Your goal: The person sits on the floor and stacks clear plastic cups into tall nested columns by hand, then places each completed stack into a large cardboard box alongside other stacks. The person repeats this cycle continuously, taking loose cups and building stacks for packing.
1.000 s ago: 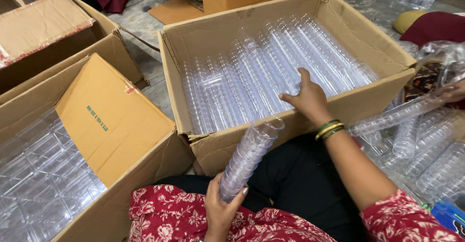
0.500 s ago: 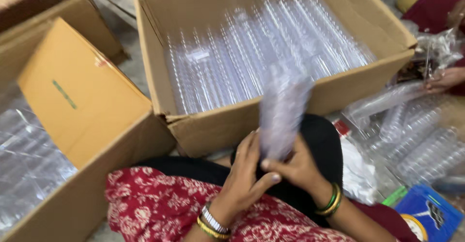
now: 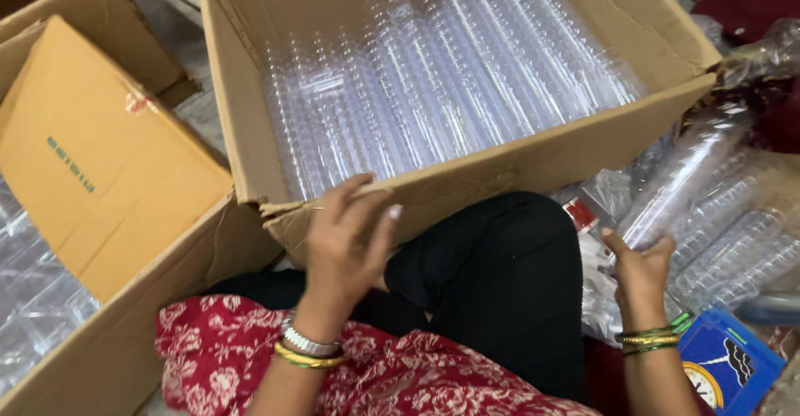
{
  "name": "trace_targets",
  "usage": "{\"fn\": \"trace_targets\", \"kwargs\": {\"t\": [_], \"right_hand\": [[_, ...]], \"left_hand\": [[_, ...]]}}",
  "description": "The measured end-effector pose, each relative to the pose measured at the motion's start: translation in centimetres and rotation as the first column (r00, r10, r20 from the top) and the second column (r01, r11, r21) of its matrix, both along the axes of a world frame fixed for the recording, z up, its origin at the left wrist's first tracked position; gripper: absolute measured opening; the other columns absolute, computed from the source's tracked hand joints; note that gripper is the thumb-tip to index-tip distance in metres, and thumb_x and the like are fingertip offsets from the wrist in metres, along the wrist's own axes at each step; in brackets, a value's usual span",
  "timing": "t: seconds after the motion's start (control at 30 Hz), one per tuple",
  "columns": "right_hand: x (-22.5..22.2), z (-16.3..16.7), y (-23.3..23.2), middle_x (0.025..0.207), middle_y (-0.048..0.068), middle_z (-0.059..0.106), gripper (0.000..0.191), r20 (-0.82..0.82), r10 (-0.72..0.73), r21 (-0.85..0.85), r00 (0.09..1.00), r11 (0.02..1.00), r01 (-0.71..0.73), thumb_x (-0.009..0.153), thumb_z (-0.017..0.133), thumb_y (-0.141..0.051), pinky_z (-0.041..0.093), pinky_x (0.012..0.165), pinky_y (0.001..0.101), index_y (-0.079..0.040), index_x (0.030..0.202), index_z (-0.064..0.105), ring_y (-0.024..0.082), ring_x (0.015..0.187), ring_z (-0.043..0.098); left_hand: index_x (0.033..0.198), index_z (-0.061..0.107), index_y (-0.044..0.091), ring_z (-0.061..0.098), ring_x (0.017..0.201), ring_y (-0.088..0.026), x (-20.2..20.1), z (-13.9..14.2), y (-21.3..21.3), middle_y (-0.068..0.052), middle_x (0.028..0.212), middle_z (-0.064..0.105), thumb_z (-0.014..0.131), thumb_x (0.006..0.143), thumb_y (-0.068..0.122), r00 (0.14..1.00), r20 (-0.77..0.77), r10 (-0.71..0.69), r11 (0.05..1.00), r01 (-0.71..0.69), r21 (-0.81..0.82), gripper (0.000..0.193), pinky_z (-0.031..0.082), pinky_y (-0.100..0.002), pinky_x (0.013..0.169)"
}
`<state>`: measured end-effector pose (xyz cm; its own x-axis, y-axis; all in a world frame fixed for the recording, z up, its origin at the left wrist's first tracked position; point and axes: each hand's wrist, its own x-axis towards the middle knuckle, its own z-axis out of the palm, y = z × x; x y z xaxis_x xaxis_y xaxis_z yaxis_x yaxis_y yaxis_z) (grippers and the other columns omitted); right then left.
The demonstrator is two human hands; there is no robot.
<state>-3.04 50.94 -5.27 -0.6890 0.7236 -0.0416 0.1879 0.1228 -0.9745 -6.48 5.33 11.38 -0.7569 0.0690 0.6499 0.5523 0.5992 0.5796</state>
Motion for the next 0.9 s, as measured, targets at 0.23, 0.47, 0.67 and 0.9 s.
{"fn": "trace_targets", "kwargs": {"t": [0.23, 0.47, 0.67, 0.9], "right_hand": [[-0.5, 0.0, 2.1, 0.162, 0.03, 0.031, 0.099, -0.021, -0.086, 0.721, 0.996, 0.689, 0.075, 0.092, 0.088, -0.002, 0.032, 0.12, 0.05, 0.006, 0.161, 0.017, 0.041, 0.147, 0.034], [-11.6, 15.4, -8.9, 0.124, 0.008, 0.07, 0.039, -0.155, 0.485, 0.614, 0.861, 0.73, -0.3, 0.102, 0.076, -0.01, 0.056, 0.101, 0.0335, -0.004, 0.138, 0.064, 0.017, 0.115, 0.067], [-24.8, 19.8, -22.7, 0.105, 0.018, 0.075, 0.057, 0.726, 0.463, 0.524, 0.508, 0.106, -0.845, 0.084, 0.077, -0.041, 0.052, 0.093, 0.0462, -0.014, 0.133, 0.065, 0.036, 0.105, 0.068], [-35.8, 14.0, -36.8, 0.135, 0.022, 0.06, 0.079, 0.694, 0.632, 0.557, 0.344, -0.169, -0.813, 0.08, 0.081, -0.042, 0.047, 0.104, 0.0505, -0.013, 0.146, 0.05, 0.041, 0.125, 0.056]], "left_hand": [[0.111, 0.075, 0.003, 0.062, 0.118, -0.041, -5.2, 1.1, -3.9, -0.022, 0.13, 0.064, 0.078, 0.089, 0.017, 0.984, 0.071, 0.165, 0.98, -0.155, -0.128, 0.026, 0.05, -0.048, 0.102], [0.115, 0.074, 0.003, 0.054, 0.123, -0.046, -16.6, -0.3, -5.3, -0.026, 0.135, 0.057, 0.084, 0.082, 0.025, 0.971, 0.096, 0.217, 0.941, -0.182, -0.287, 0.041, 0.047, -0.052, 0.103], [0.131, 0.062, -0.002, 0.05, 0.127, -0.045, -23.7, -5.7, -6.0, -0.024, 0.146, 0.045, 0.08, 0.077, 0.057, 0.688, 0.491, 0.535, 0.824, -0.296, -0.483, 0.083, 0.046, -0.053, 0.101], [0.127, 0.071, -0.003, 0.066, 0.123, -0.034, -23.4, -12.5, -6.4, -0.02, 0.136, 0.068, 0.073, 0.064, 0.079, 0.213, 0.906, 0.367, 0.866, 0.276, -0.416, 0.103, 0.049, -0.039, 0.108]]}}
